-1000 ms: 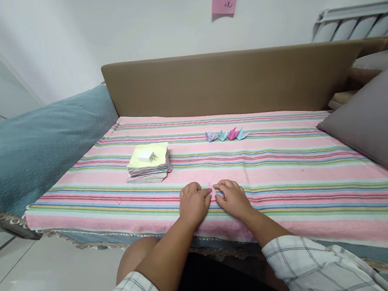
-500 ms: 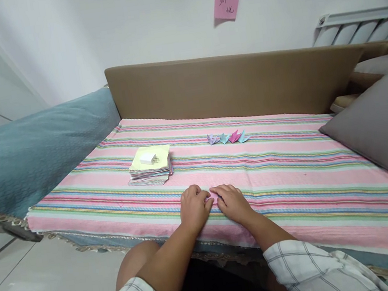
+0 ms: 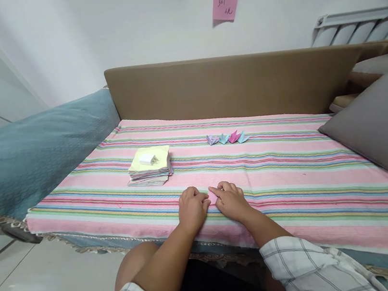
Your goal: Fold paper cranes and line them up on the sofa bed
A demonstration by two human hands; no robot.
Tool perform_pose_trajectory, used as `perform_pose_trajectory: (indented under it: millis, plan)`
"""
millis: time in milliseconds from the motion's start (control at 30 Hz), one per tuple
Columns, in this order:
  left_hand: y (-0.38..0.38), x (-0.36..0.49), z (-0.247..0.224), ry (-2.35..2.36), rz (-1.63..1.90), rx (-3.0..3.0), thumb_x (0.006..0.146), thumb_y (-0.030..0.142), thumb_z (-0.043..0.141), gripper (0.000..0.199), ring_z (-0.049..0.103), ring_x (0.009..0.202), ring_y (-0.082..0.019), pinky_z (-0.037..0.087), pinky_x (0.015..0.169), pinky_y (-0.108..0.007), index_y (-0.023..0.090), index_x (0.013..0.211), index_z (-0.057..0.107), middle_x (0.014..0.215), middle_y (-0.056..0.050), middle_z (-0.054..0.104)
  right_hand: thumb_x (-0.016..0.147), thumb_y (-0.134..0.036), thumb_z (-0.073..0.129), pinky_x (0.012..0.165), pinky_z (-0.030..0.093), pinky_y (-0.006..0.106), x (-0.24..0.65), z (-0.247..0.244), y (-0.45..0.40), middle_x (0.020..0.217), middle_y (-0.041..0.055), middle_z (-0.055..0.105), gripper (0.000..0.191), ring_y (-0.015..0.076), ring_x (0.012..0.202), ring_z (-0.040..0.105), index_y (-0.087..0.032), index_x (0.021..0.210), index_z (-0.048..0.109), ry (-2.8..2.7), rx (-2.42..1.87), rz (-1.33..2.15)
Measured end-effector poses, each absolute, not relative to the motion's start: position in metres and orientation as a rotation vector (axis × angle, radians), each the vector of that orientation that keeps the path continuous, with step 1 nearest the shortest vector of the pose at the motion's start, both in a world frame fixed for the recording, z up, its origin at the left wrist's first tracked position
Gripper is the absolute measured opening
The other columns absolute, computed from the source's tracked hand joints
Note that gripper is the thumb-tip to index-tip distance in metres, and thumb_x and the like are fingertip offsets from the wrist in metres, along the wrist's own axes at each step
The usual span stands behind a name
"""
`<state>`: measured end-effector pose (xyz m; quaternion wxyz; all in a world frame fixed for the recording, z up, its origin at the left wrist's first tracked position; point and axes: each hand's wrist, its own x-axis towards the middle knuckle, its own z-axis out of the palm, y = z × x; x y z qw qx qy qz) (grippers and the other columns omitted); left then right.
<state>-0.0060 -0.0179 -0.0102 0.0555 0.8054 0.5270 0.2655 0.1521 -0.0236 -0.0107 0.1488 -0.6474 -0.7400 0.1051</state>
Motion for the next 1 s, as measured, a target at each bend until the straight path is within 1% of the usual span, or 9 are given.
perform_pose_trajectory:
  millis: [67,133,233,300,367,433,533,867,1000]
  plan:
    - [-0.02,-0.006,-0.011,1.548,0.845,2.502,0.081,0.023,0.058,0.017,0.048,0.092,-0.018,0.037,0.082,-0.033,0.028,0.093,0.07,0.093,-0.004,0.053,0.078,-0.021,0.044,0.089,0.033,0.045,0.154,-0.012,-0.023,0.12,0.0073,0.049,0.05,0.0269,0.11,0.042,-0.036,0.125,0.053,-2.107,-1.857,0.315]
    - [-0.021,-0.005,-0.013,1.469,0.836,2.59,0.083,0.022,0.056,0.017,0.047,0.093,-0.019,0.036,0.083,-0.034,0.03,0.09,0.07,0.094,-0.003,0.055,0.078,-0.021,0.044,0.09,0.032,0.046,0.155,-0.014,-0.023,0.121,0.0071,0.048,0.05,0.0268,0.112,0.041,-0.037,0.125,0.053,-2.099,-1.848,0.334]
    - [-0.02,-0.005,-0.015,1.397,0.711,2.694,0.084,0.028,0.056,0.015,0.047,0.087,-0.019,0.034,0.078,-0.033,0.029,0.087,0.071,0.088,-0.003,0.057,0.079,-0.021,0.044,0.092,0.032,0.045,0.159,-0.013,-0.021,0.122,0.006,0.048,0.05,0.0258,0.113,0.041,-0.038,0.125,0.053,-2.098,-1.828,0.384]
    - [-0.019,-0.005,-0.015,1.39,0.603,2.726,0.086,0.033,0.055,0.018,0.047,0.082,-0.018,0.033,0.074,-0.032,0.027,0.088,0.071,0.081,-0.003,0.057,0.08,-0.021,0.043,0.093,0.031,0.044,0.162,-0.012,-0.019,0.121,0.0047,0.048,0.049,0.0245,0.112,0.041,-0.039,0.125,0.052,-2.105,-1.81,0.443]
    - [-0.017,-0.006,-0.015,1.39,0.536,2.743,0.087,0.035,0.052,0.021,0.047,0.079,-0.018,0.033,0.071,-0.031,0.026,0.088,0.071,0.079,-0.003,0.056,0.083,-0.024,0.042,0.093,0.031,0.044,0.164,-0.01,-0.018,0.12,0.0038,0.048,0.046,0.0239,0.112,0.041,-0.04,0.125,0.052,-2.109,-1.798,0.501]
    - [-0.017,-0.006,-0.014,1.378,0.526,2.762,0.087,0.034,0.052,0.02,0.047,0.08,-0.017,0.032,0.072,-0.031,0.026,0.088,0.071,0.079,-0.003,0.056,0.084,-0.029,0.042,0.093,0.031,0.044,0.166,-0.009,-0.016,0.119,0.0035,0.049,0.042,0.024,0.112,0.041,-0.04,0.123,0.054,-2.105,-1.793,0.528]
    - [-0.017,-0.007,-0.014,1.339,0.54,2.786,0.087,0.032,0.053,0.018,0.047,0.081,-0.017,0.032,0.072,-0.031,0.027,0.09,0.071,0.08,-0.003,0.055,0.083,-0.032,0.048,0.092,0.032,0.043,0.165,-0.009,-0.015,0.116,0.0034,0.05,0.038,0.0236,0.11,0.042,-0.039,0.12,0.057,-2.082,-1.795,0.503]
    - [-0.018,-0.007,-0.016,1.32,0.559,2.78,0.087,0.03,0.054,0.018,0.047,0.082,-0.017,0.032,0.074,-0.032,0.031,0.092,0.07,0.082,-0.002,0.056,0.084,-0.027,0.053,0.084,0.036,0.037,0.159,-0.013,-0.008,0.105,0.0036,0.058,0.024,0.0218,0.101,0.049,-0.035,0.1,0.068,-1.921,-1.831,0.375]
    - [-0.018,-0.007,-0.018,1.335,0.597,2.75,0.087,0.03,0.054,0.018,0.046,0.083,-0.017,0.033,0.075,-0.032,0.031,0.093,0.07,0.081,-0.003,0.055,0.085,-0.023,0.046,0.085,0.039,0.035,0.162,-0.015,-0.008,0.106,0.004,0.062,0.027,0.0204,0.1,0.052,-0.028,0.103,0.066,-1.842,-1.717,0.355]
